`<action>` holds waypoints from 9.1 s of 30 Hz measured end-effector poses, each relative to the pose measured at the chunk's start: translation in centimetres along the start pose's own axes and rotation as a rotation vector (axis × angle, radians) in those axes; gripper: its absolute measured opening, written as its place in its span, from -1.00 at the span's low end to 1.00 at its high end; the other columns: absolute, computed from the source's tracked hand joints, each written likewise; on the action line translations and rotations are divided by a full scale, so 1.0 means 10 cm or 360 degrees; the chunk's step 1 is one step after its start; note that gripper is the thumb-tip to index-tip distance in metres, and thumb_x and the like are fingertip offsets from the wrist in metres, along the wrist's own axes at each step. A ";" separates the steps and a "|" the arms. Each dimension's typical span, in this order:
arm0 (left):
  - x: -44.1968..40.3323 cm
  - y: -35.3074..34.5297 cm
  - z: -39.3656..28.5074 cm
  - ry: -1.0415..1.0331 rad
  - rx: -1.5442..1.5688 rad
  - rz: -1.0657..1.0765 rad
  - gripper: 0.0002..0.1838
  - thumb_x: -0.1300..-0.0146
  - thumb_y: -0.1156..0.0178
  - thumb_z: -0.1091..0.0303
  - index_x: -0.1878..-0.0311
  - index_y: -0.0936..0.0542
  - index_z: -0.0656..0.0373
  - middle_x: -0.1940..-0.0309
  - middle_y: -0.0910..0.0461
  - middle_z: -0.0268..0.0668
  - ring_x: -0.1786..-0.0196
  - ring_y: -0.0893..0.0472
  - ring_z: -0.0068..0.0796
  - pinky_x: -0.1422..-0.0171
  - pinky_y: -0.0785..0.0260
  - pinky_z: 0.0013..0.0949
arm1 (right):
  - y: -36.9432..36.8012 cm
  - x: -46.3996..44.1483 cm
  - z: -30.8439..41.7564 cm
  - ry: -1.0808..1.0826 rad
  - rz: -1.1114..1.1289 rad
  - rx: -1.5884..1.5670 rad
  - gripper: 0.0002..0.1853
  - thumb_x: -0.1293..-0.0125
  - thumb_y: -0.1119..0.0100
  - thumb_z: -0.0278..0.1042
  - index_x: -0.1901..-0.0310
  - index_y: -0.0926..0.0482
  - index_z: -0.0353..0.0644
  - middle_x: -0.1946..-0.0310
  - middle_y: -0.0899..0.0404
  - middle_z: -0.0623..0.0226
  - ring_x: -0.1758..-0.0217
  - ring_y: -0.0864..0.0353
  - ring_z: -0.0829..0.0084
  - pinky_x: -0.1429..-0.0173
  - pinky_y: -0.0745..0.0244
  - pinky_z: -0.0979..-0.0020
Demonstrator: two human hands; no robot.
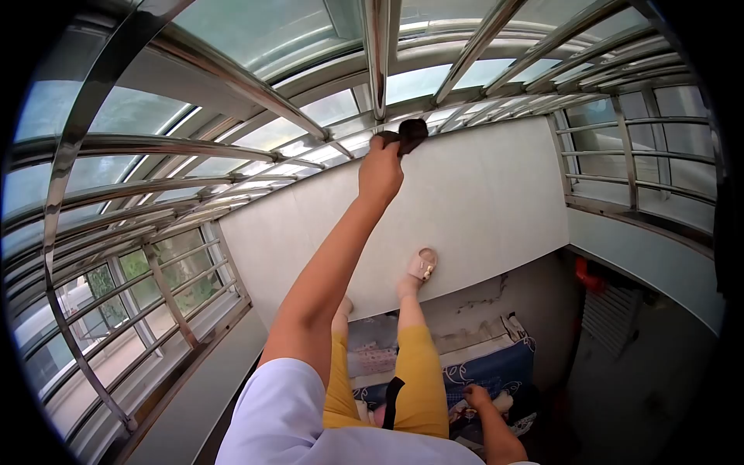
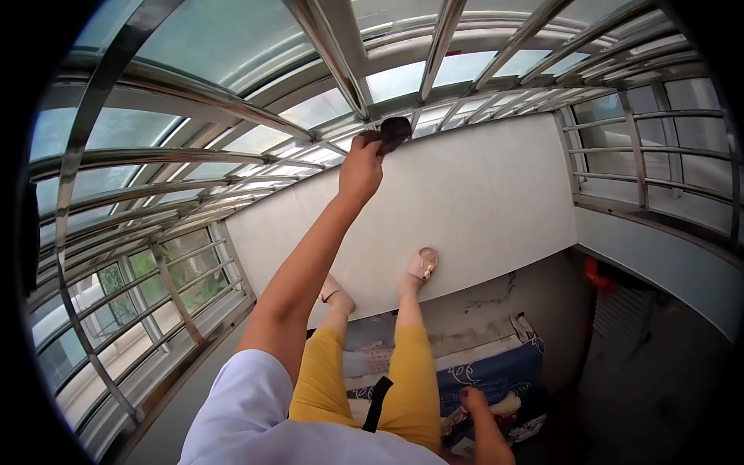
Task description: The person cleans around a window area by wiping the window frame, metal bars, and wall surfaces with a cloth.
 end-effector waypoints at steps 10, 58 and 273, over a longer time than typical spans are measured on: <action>-0.56 -0.07 -0.67 -0.0342 -0.0600 -0.0415 -0.58 -0.12 -0.06 0.58 -0.10 -0.49 0.21 -0.07 -0.39 0.03 -0.01 -0.51 0.08 -0.02 -0.45 -0.07 | -0.29 0.03 0.23 0.0109 -0.0126 -0.1532 -0.74 -0.32 0.01 -0.57 -0.01 -0.54 -0.29 0.29 -0.63 0.20 0.27 -0.64 0.42 0.11 -0.55 0.40; -2.61 -3.19 -3.97 -0.0897 -0.1147 -0.0098 -0.53 -0.15 -0.04 0.51 -0.19 -0.42 0.23 0.08 -0.47 0.03 0.07 -0.54 -0.08 0.11 -0.46 -0.16 | 1.96 -1.05 -1.06 0.0059 -0.0147 -0.2156 -0.75 -0.30 -0.03 -0.48 0.02 -0.54 -0.30 0.29 -0.64 0.08 0.22 -0.66 0.25 0.16 -0.51 0.28; -3.08 -3.51 -3.69 -0.0325 -0.1185 0.1009 -0.37 0.02 -0.03 0.68 -0.15 -0.05 0.28 -0.08 -0.24 0.17 -0.05 -0.46 0.28 -0.07 -0.43 0.08 | 7.91 -1.79 -0.19 0.0296 -0.2521 -0.2606 -0.56 -0.36 0.06 -0.44 -0.28 -0.36 -0.16 0.16 -0.61 0.26 0.37 -0.59 0.36 0.45 -0.44 0.54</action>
Point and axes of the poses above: each hand's wrist, its own x-axis away from the middle knuckle, its own y-axis out of the back of the hand, z = x × y, the point moved 5 cm from there along -x, towards the middle knuckle
